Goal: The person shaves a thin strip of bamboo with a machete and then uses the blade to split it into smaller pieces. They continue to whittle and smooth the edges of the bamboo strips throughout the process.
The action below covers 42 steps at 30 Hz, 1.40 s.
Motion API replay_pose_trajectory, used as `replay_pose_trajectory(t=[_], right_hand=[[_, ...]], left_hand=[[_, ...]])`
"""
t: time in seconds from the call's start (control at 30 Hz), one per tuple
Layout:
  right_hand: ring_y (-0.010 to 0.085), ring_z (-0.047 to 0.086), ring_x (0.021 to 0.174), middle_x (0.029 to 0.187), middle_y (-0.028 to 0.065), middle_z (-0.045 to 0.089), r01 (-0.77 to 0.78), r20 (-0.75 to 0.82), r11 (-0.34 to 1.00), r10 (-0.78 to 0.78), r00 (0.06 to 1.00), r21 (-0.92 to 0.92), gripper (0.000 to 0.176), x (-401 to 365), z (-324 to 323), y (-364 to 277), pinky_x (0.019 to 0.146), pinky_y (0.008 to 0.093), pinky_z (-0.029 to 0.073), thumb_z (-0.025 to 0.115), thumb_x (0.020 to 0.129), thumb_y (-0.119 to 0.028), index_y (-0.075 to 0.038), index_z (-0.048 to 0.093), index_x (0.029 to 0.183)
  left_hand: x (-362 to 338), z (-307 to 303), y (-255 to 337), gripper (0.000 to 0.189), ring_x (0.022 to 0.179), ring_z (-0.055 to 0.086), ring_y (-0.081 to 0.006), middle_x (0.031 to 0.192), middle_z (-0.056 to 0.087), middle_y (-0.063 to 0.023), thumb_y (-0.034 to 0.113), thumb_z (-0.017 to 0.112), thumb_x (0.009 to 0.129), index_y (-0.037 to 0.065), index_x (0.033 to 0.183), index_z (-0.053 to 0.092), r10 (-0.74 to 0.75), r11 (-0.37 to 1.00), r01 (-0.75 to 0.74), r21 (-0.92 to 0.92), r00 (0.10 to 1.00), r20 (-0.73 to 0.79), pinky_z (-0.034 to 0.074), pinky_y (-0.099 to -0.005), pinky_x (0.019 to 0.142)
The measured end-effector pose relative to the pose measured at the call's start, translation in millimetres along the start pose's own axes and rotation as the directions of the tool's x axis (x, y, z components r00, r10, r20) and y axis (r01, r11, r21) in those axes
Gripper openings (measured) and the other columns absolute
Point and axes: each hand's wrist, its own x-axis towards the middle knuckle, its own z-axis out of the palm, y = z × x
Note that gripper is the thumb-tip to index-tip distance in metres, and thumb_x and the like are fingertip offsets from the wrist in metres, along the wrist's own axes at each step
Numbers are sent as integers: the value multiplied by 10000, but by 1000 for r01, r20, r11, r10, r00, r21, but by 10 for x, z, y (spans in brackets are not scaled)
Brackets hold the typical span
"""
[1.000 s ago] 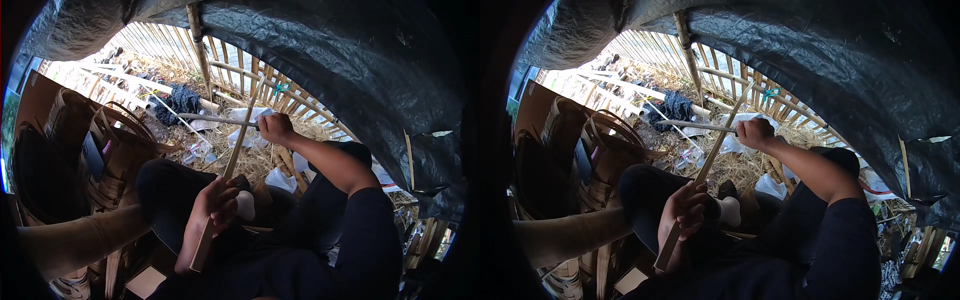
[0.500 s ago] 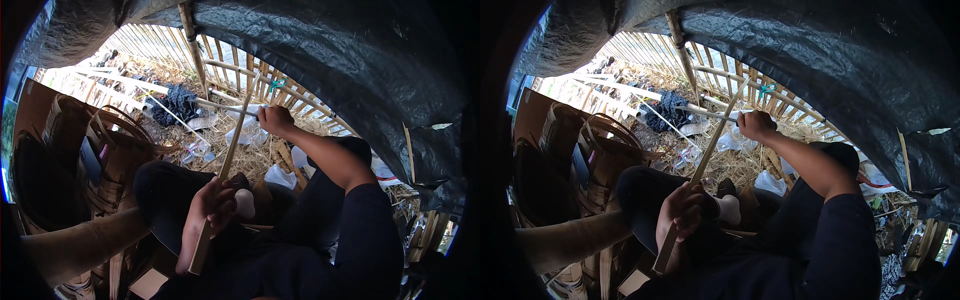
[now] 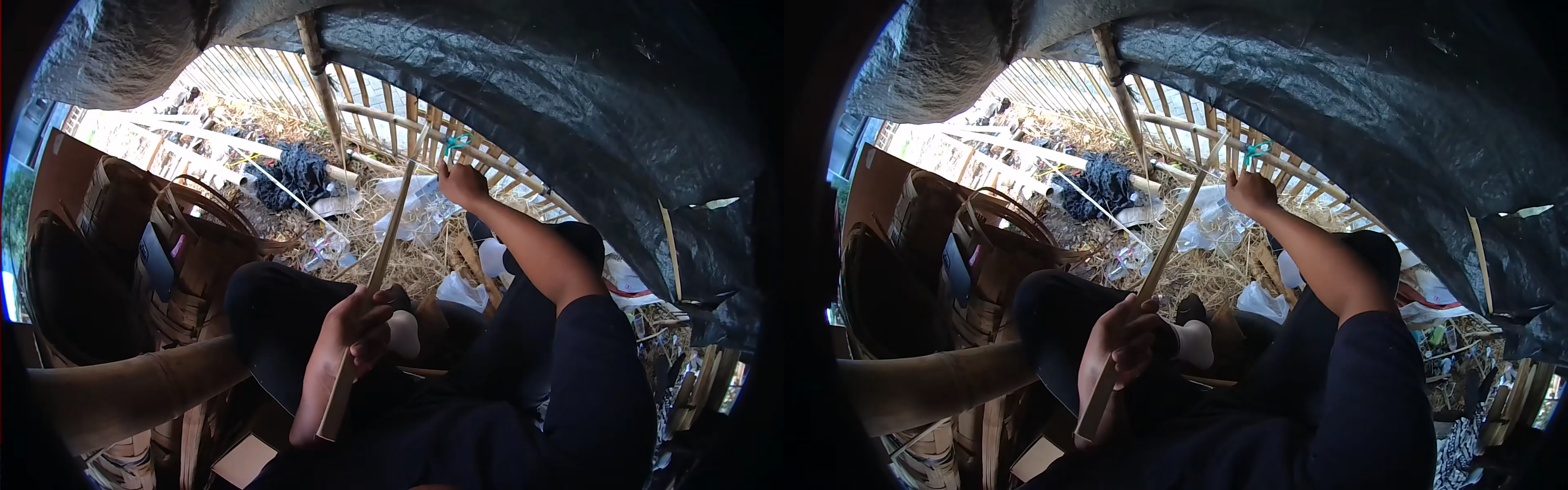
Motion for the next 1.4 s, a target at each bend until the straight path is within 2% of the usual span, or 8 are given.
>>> replay_pose_trajectory(t=[0.07, 0.13, 0.33, 0.5, 0.67, 0.97, 1.33, 1.4], right_hand=[[267, 609, 538, 588, 134, 596, -254, 189, 940, 213, 959, 228, 664, -79, -93, -170, 507, 428, 482, 422, 893, -619, -31, 581, 630], [139, 478, 420, 624, 61, 542, -587, 527, 586, 295, 797, 558, 704, -203, -116, -291, 376, 329, 385, 540, 749, -769, -70, 506, 674], [126, 404, 417, 582, 22, 446, -694, 675, 236, 166, 719, 680, 618, -341, -26, -588, 457, 378, 434, 738, 706, -602, -21, 528, 715], [153, 457, 436, 558, 39, 482, -647, 623, 366, 201, 756, 668, 365, -315, 44, -772, 445, 354, 427, 758, 745, -331, -38, 549, 686], [161, 492, 441, 573, 55, 525, -583, 553, 313, 188, 812, 750, 201, -448, -6, -972, 429, 339, 426, 671, 764, -106, -40, 538, 628], [175, 501, 446, 563, 65, 511, -596, 574, 200, 162, 803, 778, 217, -397, -53, -1009, 441, 360, 446, 696, 758, -107, -27, 531, 643], [175, 507, 441, 560, 73, 524, -568, 544, 186, 166, 823, 802, 192, -338, -13, -1133, 445, 351, 464, 679, 772, -102, -11, 558, 655], [191, 537, 445, 567, 94, 553, -577, 540, 226, 208, 816, 785, 188, -489, -32, -1234, 439, 358, 476, 652, 774, -91, 9, 556, 646]], left_hand=[[-11, -10, 9, 283, 348, 376, -94, 625, 392, -2, 326, 323, 1024, 59, 979, 407, 1, 997, 6, -80, 996, 89, 343, -243, 239], [-98, 4, -22, 279, 339, 369, -94, 609, 389, -1, 321, 323, 1025, 66, 959, 414, 2, 998, 5, -64, 993, 118, 348, -236, 246], [-344, 21, -155, 293, 356, 438, -159, 615, 432, -36, 346, 327, 1027, 90, 933, 434, -53, 998, 55, -13, 992, 117, 415, -262, 288], [-468, -95, -163, 311, 381, 421, -114, 593, 409, -6, 356, 342, 1027, 85, 934, 464, -132, 975, 124, 183, 991, 29, 379, -227, 313], [-551, -187, -234, 360, 594, 639, -213, 747, 564, -89, 331, 307, 1038, 17, 1087, 476, -83, 506, 229, 831, 973, -218, 560, -318, 550], [-584, 88, -15, 245, 721, 682, -240, 840, 623, -130, 175, 424, 1005, -10, 1159, 470, -41, 67, 347, 935, 938, -345, 595, -355, 657], [-674, 160, 65, 167, 637, 647, -230, 795, 595, -122, 115, 413, 981, -10, 1073, 476, 75, 10, 346, 938, 935, -346, 584, -358, 558], [-699, 84, 39, 143, 648, 654, -218, 817, 603, -117, 76, 487, 937, -12, 1049, 503, 106, -225, 453, 862, 891, -441, 586, -346, 578]])
